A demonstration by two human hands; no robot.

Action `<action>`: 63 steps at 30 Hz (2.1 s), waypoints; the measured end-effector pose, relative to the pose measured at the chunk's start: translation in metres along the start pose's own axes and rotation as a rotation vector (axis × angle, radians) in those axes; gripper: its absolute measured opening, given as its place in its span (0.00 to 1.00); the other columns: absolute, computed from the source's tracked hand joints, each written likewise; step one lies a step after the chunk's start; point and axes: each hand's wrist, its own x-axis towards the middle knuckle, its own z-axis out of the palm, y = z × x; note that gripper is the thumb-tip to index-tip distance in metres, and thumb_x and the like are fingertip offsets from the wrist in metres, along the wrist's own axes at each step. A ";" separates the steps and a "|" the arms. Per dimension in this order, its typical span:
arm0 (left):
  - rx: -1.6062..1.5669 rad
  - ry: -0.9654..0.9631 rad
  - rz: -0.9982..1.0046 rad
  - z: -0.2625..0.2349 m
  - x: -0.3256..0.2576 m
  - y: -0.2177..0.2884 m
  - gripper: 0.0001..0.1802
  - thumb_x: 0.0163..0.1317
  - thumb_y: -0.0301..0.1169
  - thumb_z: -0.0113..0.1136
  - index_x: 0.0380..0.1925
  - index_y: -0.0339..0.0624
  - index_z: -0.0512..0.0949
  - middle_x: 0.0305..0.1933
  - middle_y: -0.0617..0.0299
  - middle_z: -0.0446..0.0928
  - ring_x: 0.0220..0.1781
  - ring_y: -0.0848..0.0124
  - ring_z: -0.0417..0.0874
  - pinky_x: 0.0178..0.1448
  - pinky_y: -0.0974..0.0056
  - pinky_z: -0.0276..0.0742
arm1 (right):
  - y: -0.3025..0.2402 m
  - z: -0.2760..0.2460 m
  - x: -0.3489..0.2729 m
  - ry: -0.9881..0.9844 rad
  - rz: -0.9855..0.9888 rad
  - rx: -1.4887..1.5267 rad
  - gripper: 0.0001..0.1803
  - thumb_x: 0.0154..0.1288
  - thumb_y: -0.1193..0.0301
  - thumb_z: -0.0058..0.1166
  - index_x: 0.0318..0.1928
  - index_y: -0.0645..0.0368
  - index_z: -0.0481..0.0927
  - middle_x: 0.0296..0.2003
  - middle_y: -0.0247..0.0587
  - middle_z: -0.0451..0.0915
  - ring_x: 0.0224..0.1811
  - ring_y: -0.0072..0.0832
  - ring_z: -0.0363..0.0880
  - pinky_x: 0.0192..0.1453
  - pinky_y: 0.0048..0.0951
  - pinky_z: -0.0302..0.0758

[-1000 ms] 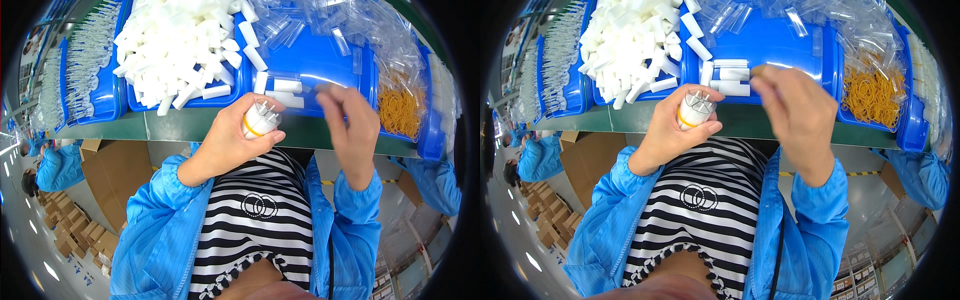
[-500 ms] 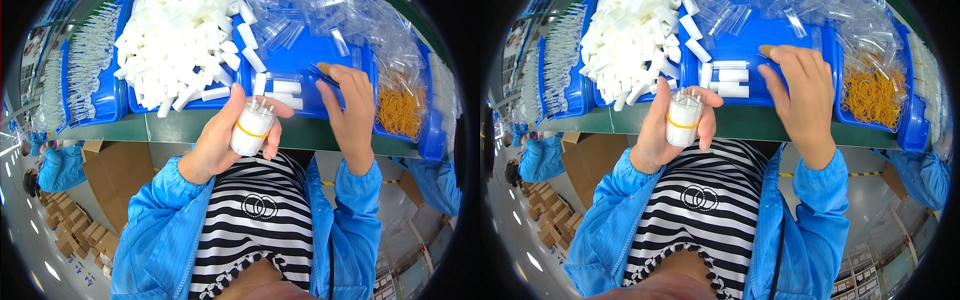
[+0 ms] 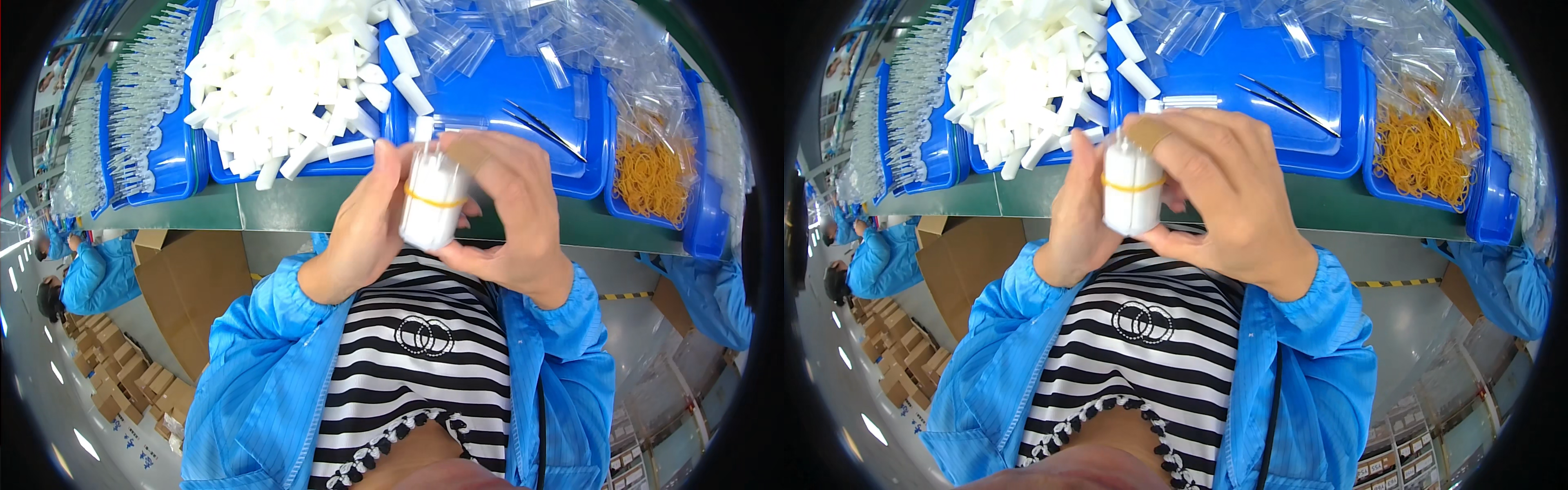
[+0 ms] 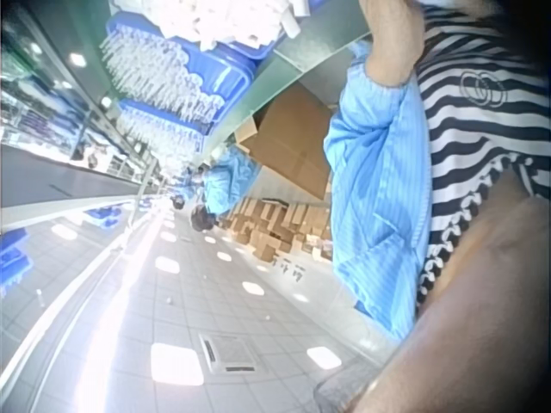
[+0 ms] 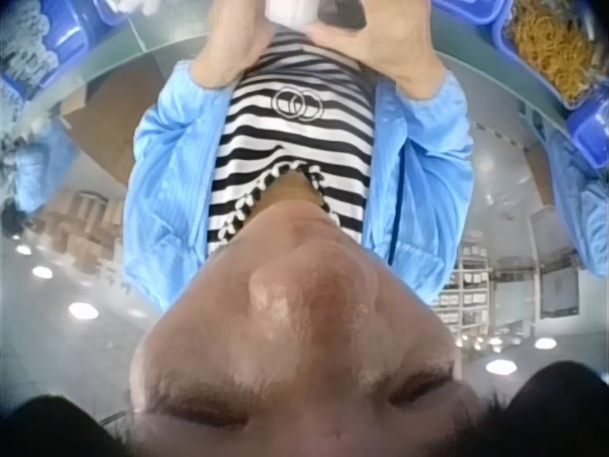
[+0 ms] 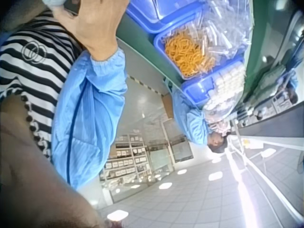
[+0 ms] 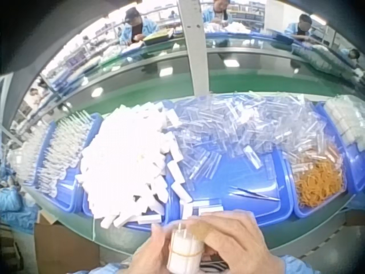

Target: The person secures bundles of clear plastic tubes containing white foam pieces with rubber bands and places them into a tray. The person then assembles new bundles by inserting white foam pieces into clear plastic sleeves by hand.

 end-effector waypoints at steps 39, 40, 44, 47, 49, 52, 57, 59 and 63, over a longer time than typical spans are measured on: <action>1.241 0.111 0.682 0.019 0.000 0.007 0.33 0.58 0.19 0.64 0.64 0.37 0.67 0.68 0.49 0.65 0.59 0.60 0.78 0.59 0.60 0.77 | 0.194 -0.354 -0.171 0.983 0.873 -0.963 0.38 0.49 0.62 0.76 0.56 0.65 0.72 0.42 0.50 0.83 0.40 0.41 0.84 0.46 0.37 0.79; 1.242 0.107 0.667 0.021 -0.001 0.006 0.32 0.58 0.19 0.64 0.64 0.37 0.68 0.68 0.49 0.65 0.58 0.60 0.79 0.59 0.60 0.78 | 0.204 -0.359 -0.173 0.984 0.906 -0.936 0.37 0.48 0.63 0.75 0.57 0.64 0.72 0.44 0.51 0.82 0.42 0.44 0.83 0.48 0.39 0.79; 1.282 0.122 0.639 0.032 -0.005 0.002 0.31 0.58 0.19 0.64 0.63 0.37 0.70 0.67 0.49 0.66 0.57 0.60 0.80 0.58 0.61 0.78 | 0.227 -0.366 -0.182 0.937 0.879 -1.060 0.36 0.50 0.63 0.74 0.59 0.59 0.73 0.50 0.51 0.78 0.49 0.48 0.80 0.53 0.43 0.76; 1.310 0.195 0.632 0.035 -0.012 0.000 0.30 0.58 0.18 0.64 0.62 0.37 0.70 0.67 0.49 0.66 0.56 0.61 0.80 0.58 0.61 0.78 | 0.209 -0.361 -0.168 0.926 0.839 -1.128 0.35 0.52 0.63 0.72 0.60 0.54 0.73 0.53 0.49 0.75 0.54 0.47 0.77 0.57 0.43 0.74; 1.306 0.216 0.626 0.035 -0.014 -0.003 0.30 0.58 0.18 0.64 0.62 0.37 0.71 0.67 0.49 0.66 0.56 0.61 0.80 0.58 0.62 0.78 | 0.197 -0.364 -0.170 0.862 0.836 -1.273 0.32 0.56 0.64 0.69 0.61 0.51 0.74 0.53 0.47 0.76 0.54 0.46 0.75 0.58 0.42 0.73; 1.303 0.228 0.613 0.039 -0.014 -0.006 0.29 0.58 0.18 0.63 0.61 0.37 0.71 0.67 0.50 0.66 0.56 0.61 0.80 0.57 0.62 0.77 | 0.211 -0.391 -0.195 0.683 0.773 -1.234 0.26 0.59 0.64 0.66 0.58 0.52 0.78 0.53 0.45 0.78 0.54 0.46 0.76 0.58 0.42 0.74; 1.357 0.216 0.630 0.043 -0.016 -0.008 0.27 0.57 0.16 0.63 0.59 0.36 0.73 0.66 0.49 0.68 0.55 0.61 0.81 0.56 0.62 0.78 | 0.209 -0.377 -0.180 0.542 0.660 -1.361 0.20 0.62 0.65 0.61 0.55 0.52 0.81 0.54 0.45 0.80 0.55 0.44 0.76 0.58 0.42 0.74; 1.363 0.218 0.659 0.037 -0.016 -0.009 0.26 0.57 0.17 0.64 0.58 0.36 0.73 0.65 0.49 0.68 0.55 0.61 0.81 0.56 0.62 0.78 | 0.217 -0.368 -0.173 0.489 0.561 -1.424 0.20 0.63 0.67 0.58 0.56 0.53 0.81 0.53 0.45 0.81 0.56 0.44 0.77 0.59 0.42 0.74; 1.419 0.097 0.735 0.022 -0.015 0.000 0.26 0.57 0.21 0.67 0.57 0.38 0.75 0.63 0.51 0.70 0.53 0.62 0.82 0.56 0.63 0.79 | 0.226 -0.392 -0.204 0.364 0.670 -1.257 0.23 0.67 0.67 0.55 0.61 0.61 0.76 0.58 0.53 0.78 0.59 0.48 0.77 0.64 0.41 0.71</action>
